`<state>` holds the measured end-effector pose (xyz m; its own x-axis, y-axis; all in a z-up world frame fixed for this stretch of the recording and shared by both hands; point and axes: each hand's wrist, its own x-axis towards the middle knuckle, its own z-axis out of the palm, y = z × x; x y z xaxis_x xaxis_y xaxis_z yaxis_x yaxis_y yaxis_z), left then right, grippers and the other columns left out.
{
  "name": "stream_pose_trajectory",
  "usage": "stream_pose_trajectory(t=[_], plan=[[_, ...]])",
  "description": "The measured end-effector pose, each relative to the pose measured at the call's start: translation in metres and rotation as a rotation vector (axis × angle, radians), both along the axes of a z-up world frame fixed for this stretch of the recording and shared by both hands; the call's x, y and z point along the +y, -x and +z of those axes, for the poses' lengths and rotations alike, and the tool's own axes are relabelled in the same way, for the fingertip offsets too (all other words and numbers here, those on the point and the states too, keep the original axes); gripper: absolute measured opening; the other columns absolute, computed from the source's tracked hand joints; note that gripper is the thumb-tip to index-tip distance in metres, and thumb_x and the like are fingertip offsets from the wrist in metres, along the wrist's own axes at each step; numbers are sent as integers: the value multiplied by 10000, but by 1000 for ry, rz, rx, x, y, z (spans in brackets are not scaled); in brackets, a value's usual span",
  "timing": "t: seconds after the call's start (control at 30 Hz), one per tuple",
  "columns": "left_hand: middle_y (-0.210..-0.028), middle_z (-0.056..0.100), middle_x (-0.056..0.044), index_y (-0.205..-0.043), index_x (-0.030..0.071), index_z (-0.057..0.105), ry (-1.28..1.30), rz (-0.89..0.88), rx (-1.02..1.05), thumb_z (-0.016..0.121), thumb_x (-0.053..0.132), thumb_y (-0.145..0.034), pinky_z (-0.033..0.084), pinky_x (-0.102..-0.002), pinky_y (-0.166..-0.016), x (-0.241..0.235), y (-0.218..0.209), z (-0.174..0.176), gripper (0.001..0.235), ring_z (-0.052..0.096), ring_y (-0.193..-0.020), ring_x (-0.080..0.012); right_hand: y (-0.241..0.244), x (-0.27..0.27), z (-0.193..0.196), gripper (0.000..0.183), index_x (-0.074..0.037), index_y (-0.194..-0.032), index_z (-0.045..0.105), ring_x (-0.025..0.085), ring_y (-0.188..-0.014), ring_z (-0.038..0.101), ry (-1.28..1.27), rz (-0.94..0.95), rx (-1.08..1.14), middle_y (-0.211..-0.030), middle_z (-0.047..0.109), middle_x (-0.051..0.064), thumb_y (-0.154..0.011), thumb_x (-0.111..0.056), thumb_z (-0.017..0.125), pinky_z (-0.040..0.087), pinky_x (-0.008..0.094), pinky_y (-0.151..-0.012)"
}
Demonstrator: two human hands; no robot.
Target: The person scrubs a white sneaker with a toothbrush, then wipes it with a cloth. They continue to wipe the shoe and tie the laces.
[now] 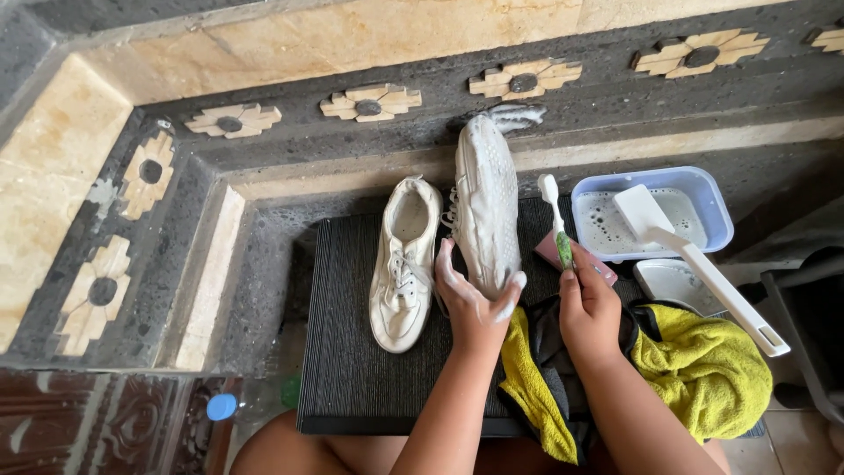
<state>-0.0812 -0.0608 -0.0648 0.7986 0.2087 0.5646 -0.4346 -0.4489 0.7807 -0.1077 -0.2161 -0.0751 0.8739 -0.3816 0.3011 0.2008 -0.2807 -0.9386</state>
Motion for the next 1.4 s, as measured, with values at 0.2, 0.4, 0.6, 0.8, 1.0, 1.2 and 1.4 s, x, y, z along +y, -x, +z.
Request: stream_pose_trajectory(t=[0.2,0.4,0.6,0.8,1.0,1.2,1.4], plan=[[-1380,421,-387,-1513,-40,161,-65,-46,109,430,781,-874,567,-620,-881,8,-4,-12,1075,563,-1187,-503,-1,2,-7,407,-4,-1443,588,357,-1272,574,66,-27,-13,-1304,642,290,-1041,-22,522,519,492,-970],[-1374,445,-323,-1456,1,264,-151,-57,106,389,710,-921,586,-542,-874,11,2,-6,896,594,-1173,-457,3,8,8,385,14,-1413,606,403,-1282,569,115,-12,-45,-1295,641,300,-1039,-30,529,489,535,-1020],[-1406,424,-258,-1473,72,413,-206,-16,114,587,464,-849,545,-571,-912,11,1,-20,757,607,-1141,-482,4,11,21,392,10,-1452,573,398,-1186,618,141,-1,-18,-1204,669,294,-1072,-35,486,511,544,-957],[-1281,379,-144,-1436,78,470,-282,30,109,536,391,-856,557,-473,-843,6,-6,-37,662,628,-972,-366,5,12,20,395,-25,-1471,553,368,-1179,618,115,4,27,-1178,677,265,-1085,-57,476,517,529,-950],[-1255,426,-176,-1415,79,496,-391,-6,195,552,211,-909,492,-442,-855,10,12,-5,525,615,-1017,-340,10,13,22,393,-12,-1470,557,418,-1109,649,179,15,5,-1119,688,281,-1092,-46,454,534,540,-909],[-1217,490,-252,-1615,152,203,-398,-62,117,509,345,-903,524,-519,-834,12,6,-13,799,636,-1029,-436,27,13,3,383,-72,-1418,643,439,-1036,677,411,-39,39,-1064,722,254,-1043,-102,572,550,549,-820],[-1246,562,-285,-1628,89,177,-477,134,-125,269,756,-969,513,-419,-715,6,9,-20,943,609,-946,-339,67,31,15,602,-238,-1612,360,446,-732,622,726,76,286,-912,692,169,-1018,-192,446,435,539,-560]])
